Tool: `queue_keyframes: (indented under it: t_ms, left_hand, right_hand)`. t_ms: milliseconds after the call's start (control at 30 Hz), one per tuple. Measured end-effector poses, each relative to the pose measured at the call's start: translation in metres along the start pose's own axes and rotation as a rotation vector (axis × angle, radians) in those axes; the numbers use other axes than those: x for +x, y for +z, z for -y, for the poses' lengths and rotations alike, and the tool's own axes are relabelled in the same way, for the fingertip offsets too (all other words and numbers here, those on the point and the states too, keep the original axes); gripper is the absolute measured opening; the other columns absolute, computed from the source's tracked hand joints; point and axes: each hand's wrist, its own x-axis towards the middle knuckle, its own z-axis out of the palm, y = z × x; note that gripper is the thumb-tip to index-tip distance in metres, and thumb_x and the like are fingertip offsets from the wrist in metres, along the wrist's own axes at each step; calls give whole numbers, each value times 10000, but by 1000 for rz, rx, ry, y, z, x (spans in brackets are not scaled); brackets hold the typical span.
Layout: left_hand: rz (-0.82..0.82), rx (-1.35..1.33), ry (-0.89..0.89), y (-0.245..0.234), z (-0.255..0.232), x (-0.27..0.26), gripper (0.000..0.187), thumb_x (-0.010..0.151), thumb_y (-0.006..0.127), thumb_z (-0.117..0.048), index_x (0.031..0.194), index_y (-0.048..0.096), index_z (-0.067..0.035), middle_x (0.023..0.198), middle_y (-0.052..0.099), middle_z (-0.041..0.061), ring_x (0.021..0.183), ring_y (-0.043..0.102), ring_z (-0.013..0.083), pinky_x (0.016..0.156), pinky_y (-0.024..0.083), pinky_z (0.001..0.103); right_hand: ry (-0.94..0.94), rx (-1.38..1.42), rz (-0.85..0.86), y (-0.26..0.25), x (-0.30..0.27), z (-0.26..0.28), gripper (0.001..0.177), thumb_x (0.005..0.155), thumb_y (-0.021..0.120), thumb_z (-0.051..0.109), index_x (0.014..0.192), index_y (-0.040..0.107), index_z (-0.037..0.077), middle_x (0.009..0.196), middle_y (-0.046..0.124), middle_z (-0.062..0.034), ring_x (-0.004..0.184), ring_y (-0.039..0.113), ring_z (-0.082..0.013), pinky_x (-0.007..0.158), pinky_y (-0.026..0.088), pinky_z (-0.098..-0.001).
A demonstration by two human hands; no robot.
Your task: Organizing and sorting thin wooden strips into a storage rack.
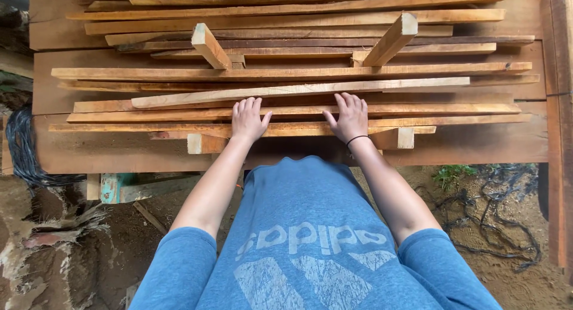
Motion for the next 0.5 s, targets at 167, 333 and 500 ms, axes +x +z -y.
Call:
queue_keyframes:
  t_ms: [167, 333, 500]
  left_hand:
    - [-43, -93, -1, -76, -30, -8, 635, 972, 651, -440, 1474, 529, -71, 1521, 450, 142, 1439, 429, 340, 1180, 363, 528]
    - [-70, -136, 20, -57, -22, 23, 541, 994, 639, -441, 1374, 643, -57, 1523, 496, 145, 1384, 518, 362, 1131, 426, 545]
    - [78, -73, 37, 0, -15, 20, 502, 905, 658, -522, 1288, 650, -198, 1289, 623, 12, 1238, 606, 254, 1014, 506, 498]
  right_hand:
    - [-57, 18, -189, -12, 20, 4, 544, 879, 737, 493, 1306, 650, 167, 1255, 612, -41, 1231, 563, -269, 1034, 424, -466]
    - [-145, 57, -266, 0, 15, 9, 328, 916, 721, 469, 1152, 689, 244, 1104, 630, 23, 1084, 624, -210, 923, 464, -390]
    - [-69, 16, 18, 2, 8, 13, 552, 895, 705, 543, 1315, 660, 189, 1264, 624, -35, 1254, 555, -271, 1067, 424, -468]
